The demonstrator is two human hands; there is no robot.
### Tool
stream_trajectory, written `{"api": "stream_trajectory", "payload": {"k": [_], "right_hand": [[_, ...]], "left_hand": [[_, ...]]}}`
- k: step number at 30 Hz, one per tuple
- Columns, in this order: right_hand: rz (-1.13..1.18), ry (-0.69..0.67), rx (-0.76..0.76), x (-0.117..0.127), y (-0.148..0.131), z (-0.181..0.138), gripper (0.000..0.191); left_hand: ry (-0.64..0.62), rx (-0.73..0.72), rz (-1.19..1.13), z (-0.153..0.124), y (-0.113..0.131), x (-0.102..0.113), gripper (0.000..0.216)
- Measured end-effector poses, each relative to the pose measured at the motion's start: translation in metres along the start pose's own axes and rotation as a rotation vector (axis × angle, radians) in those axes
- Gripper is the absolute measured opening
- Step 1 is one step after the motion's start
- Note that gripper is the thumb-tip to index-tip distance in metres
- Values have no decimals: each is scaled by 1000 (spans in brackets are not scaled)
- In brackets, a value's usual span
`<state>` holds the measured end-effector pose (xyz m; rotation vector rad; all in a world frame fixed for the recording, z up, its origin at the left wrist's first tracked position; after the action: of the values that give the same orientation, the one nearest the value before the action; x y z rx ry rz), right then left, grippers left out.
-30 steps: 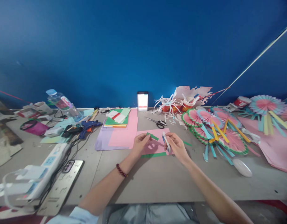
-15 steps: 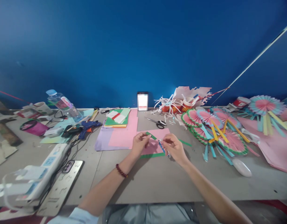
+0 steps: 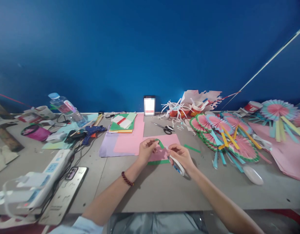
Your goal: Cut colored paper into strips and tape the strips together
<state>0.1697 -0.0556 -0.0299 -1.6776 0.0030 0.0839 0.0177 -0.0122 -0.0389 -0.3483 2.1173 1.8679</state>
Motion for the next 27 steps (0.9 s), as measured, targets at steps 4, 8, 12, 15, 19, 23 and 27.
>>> {"api": "stream_trajectory", "payload": {"k": [4, 8, 12, 15, 19, 23, 27], "right_hand": [[-28, 2, -52, 0, 4, -1, 36], [-64, -5, -76, 0, 5, 0, 37], [-126, 2, -95, 0, 1, 0, 37], [-145, -7, -107, -1, -2, -1, 37], [-134, 15, -98, 0, -3, 0, 38], [-113, 30, -81, 0, -2, 0, 38], [-108, 33, -71, 0, 0, 1, 36]], "left_hand": [[-7, -25, 32, -2, 0, -2, 36], [-32, -18, 38, -5, -3, -6, 34], [-61, -11, 57, -10, -4, -9, 29], [-75, -11, 60, -13, -4, -12, 28], [-110, -11, 72, -17, -4, -18, 26], [-120, 11, 68, -18, -5, -20, 23], [-127, 25, 63, -19, -6, -20, 23]]}}
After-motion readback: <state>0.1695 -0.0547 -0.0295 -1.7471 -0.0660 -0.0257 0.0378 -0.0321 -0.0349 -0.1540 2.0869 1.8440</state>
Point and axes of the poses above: each hand's wrist, its own z-axis towards the middle knuckle, its own x-axis out of the back of the hand, y = z × x, the point moved 6 cm from there along z, towards the middle knuckle, and after that the axes turned 9 degrees about -z, right-handed, at the moved point
